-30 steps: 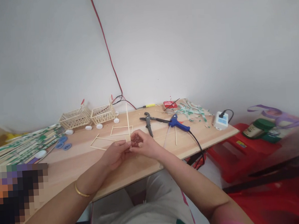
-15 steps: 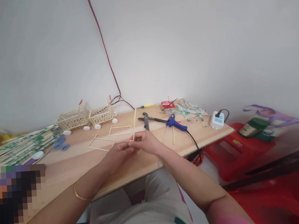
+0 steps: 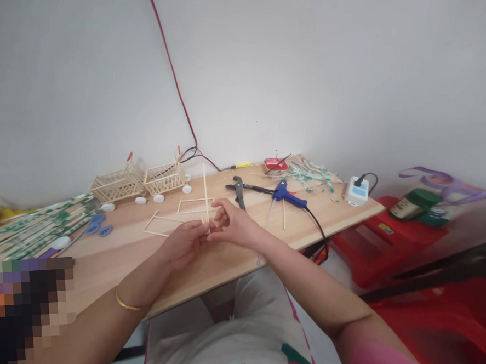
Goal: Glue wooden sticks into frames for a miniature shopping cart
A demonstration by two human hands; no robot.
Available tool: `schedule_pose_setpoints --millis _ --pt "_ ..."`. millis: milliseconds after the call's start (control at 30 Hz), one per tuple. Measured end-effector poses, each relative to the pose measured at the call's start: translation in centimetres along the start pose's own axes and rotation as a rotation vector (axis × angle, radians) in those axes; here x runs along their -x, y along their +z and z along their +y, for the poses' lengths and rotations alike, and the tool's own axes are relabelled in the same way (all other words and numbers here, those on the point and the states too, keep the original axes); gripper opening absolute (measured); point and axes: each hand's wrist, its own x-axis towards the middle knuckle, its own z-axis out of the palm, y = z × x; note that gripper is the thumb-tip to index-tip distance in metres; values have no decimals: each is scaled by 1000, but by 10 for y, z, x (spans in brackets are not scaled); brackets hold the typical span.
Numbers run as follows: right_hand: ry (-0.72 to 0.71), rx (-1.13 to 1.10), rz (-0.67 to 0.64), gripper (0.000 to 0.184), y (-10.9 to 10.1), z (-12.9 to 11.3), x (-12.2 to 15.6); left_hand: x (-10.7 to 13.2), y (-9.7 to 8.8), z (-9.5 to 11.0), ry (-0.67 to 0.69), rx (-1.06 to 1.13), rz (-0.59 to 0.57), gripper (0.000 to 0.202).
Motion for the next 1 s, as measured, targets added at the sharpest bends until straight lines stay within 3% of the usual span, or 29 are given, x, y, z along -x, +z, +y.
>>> schedule_pose_setpoints --millis 100,233,300,467,633,800,1000 --pt "-107 146 55 46 7 1 7 -2 -2 -2 -6 20 -9 21" --pt "-112 172 81 26 11 0 8 -2 -3 -5 35 -14 -54 24" --pt "-102 152 87 26 9 0 7 -1 0 -4 91 -92 -49 27" --pt "-21 -35 61 51 4 0 8 3 5 3 232 -494 13 32" --pt "-13 -98 73 26 1 -6 8 1 1 -2 307 -676 -62 33" --pt "-5 -177 65 20 1 -9 8 1 1 -9 229 -586 -64 34" --pt "67 -211 21 27 2 -9 11 6 7 -10 131 -419 -104 35"
